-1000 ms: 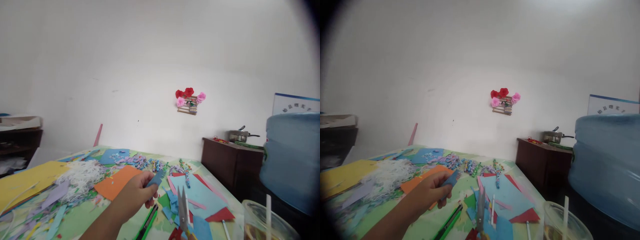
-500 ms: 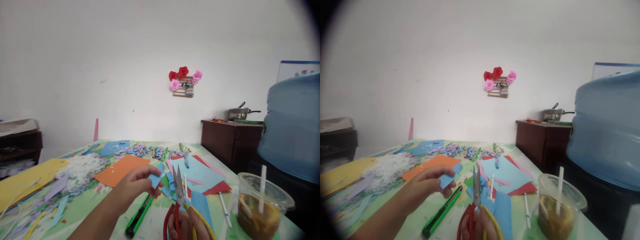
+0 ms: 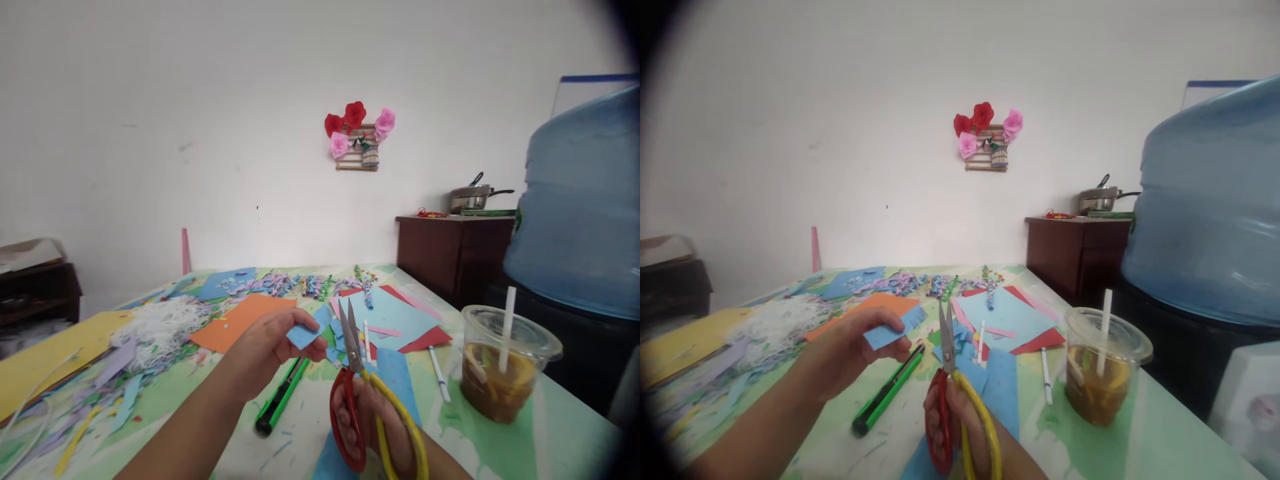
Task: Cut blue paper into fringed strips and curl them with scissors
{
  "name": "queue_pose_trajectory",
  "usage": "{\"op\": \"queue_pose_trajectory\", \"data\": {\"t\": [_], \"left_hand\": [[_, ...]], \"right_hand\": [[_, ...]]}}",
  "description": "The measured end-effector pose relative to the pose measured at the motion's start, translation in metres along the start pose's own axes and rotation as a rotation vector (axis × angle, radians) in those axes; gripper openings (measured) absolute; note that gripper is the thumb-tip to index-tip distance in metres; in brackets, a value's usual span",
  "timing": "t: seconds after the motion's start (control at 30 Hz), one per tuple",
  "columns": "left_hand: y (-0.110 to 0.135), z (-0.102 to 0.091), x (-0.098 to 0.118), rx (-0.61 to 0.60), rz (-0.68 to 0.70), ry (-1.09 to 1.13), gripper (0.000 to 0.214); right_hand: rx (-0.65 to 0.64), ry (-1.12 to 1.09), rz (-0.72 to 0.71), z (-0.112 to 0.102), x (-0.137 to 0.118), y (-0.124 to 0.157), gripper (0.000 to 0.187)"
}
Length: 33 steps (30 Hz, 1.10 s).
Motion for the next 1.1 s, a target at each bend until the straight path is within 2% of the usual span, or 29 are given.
{"op": "queue_pose_trajectory", "data": {"t": [0.07,0.27,0.37,0.43,0.5,0.6,0.77,0.93,1.1], "left_hand": [[-0.003,-0.002,-0.002,0.071,0.023,-0.063,0.016],[-0.007,-0.001,-0.003,0.066,-0.004,-0.110,0.028],[-0.008,-0.001,-0.002,0.117,-0.048,-0.146,0.016],[-0.009,0.000,-0.003,0.138,-0.087,-0.182,0.006],[-0.010,0.001,-0.006,0.139,-0.142,-0.227,0.003],[-0.010,0.003,-0.011,0.104,-0.201,-0.329,0.004],[-0.012,0.001,-0.016,0.058,-0.210,-0.491,0.010],[-0.009,0.004,-0.010,0.013,-0.205,-0.716,0.022],[-0.004,0.012,-0.005,0.015,-0.223,-0.866,0.024]], "right_hand": [[0.008,0.102,-0.021,-0.006,0.004,0.000,0.045],[0.063,0.439,-0.084,-0.020,-0.006,0.005,0.037],[0.067,0.625,-0.097,-0.016,-0.020,0.010,0.044],[0.063,0.831,-0.076,-0.013,-0.028,0.012,0.046],[0.072,0.945,-0.035,-0.009,-0.032,0.012,0.046],[0.105,0.991,0.000,-0.006,-0.034,0.011,0.050],[0.157,1.011,0.077,-0.003,-0.033,0.011,0.049],[0.142,1.038,0.056,-0.005,-0.030,0.013,0.046],[0.125,1.082,0.053,-0.003,-0.030,0.014,0.041]]}}
Point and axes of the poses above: each hand's wrist, its own y-axis away from the middle knuckle, its own z-axis out of the palm, x = y × z, the point moved 1 cm from there along -y, towards the middle knuckle, and after that the axes turned 3 degrees about -z, right-handed, at the moved point
